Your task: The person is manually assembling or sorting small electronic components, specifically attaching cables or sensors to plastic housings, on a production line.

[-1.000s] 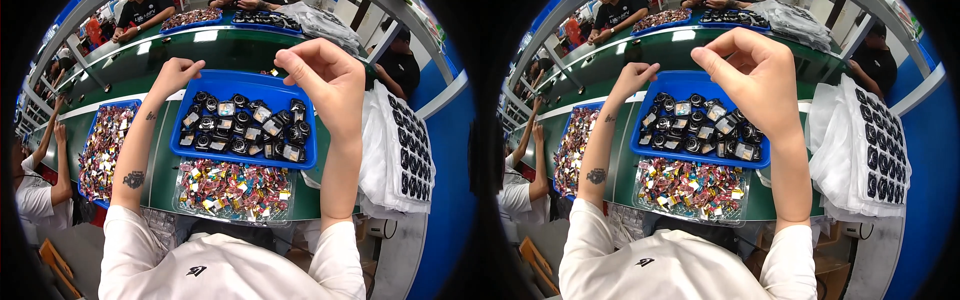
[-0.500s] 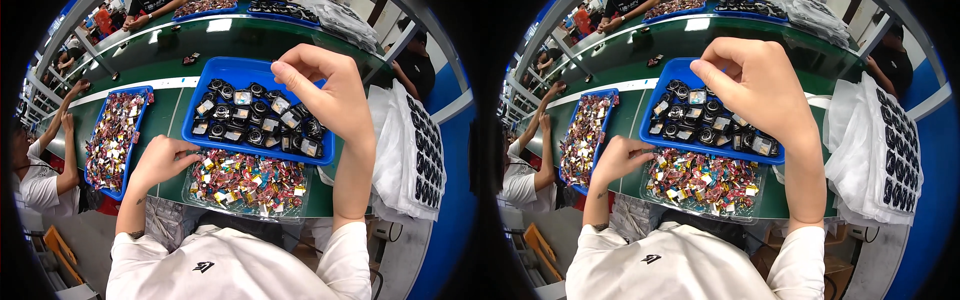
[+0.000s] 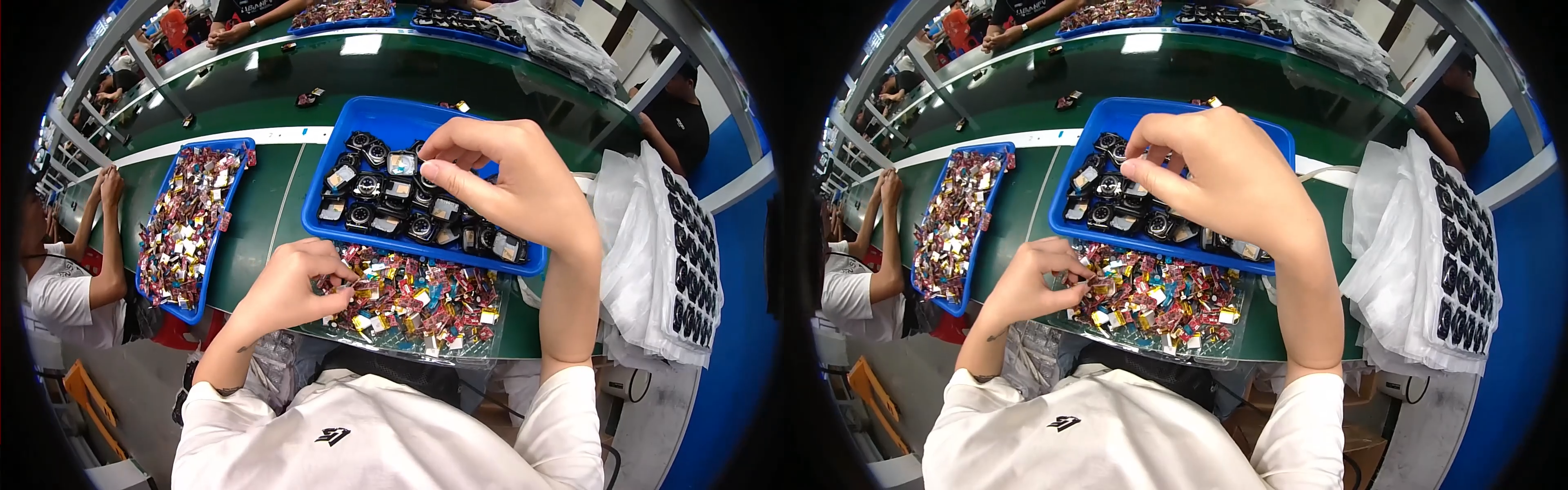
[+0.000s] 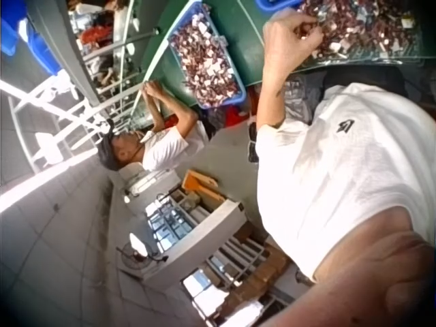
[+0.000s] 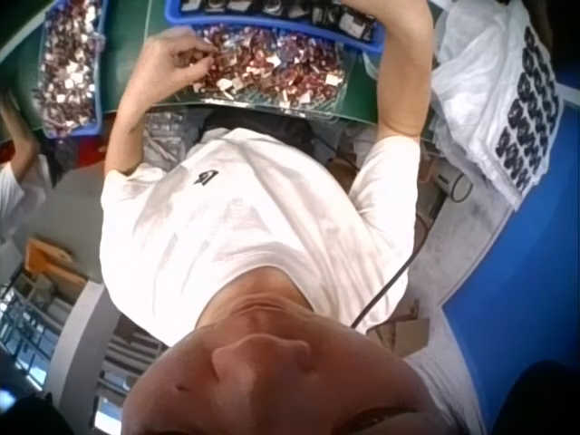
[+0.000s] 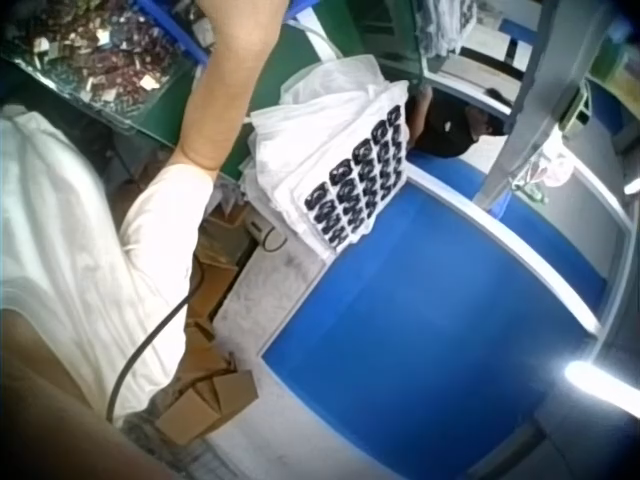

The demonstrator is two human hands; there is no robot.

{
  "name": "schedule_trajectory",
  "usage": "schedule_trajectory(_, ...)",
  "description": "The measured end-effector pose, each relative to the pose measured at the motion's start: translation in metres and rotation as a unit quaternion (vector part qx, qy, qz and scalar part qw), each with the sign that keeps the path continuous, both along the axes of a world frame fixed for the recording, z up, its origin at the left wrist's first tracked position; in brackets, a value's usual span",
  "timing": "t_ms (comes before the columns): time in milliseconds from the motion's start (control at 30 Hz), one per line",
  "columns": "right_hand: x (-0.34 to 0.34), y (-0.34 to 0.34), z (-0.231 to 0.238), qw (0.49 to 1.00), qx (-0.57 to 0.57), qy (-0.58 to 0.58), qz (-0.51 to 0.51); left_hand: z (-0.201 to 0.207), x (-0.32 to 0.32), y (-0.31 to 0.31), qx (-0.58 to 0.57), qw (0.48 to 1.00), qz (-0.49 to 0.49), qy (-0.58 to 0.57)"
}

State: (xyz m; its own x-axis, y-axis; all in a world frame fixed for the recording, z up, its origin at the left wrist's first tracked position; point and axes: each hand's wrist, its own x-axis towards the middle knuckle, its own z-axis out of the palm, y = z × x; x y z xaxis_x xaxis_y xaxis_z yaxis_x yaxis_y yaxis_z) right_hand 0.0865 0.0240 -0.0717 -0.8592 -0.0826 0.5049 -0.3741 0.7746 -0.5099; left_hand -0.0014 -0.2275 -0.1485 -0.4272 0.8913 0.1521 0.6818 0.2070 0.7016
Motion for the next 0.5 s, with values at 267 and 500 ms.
schedule_trajectory(267,0.0,-0.01,0.01,0.978,-0.089,-0.061,0.177,0.05,-0.013,0.035,0.178,0.943,0.007,-0.281)
schedule_trajectory(500,0.009,-0.012,0.024,0.97,-0.147,0.186,-0.05,0.082,-0.007,0.083,0.338,0.918,-0.008,-0.209)
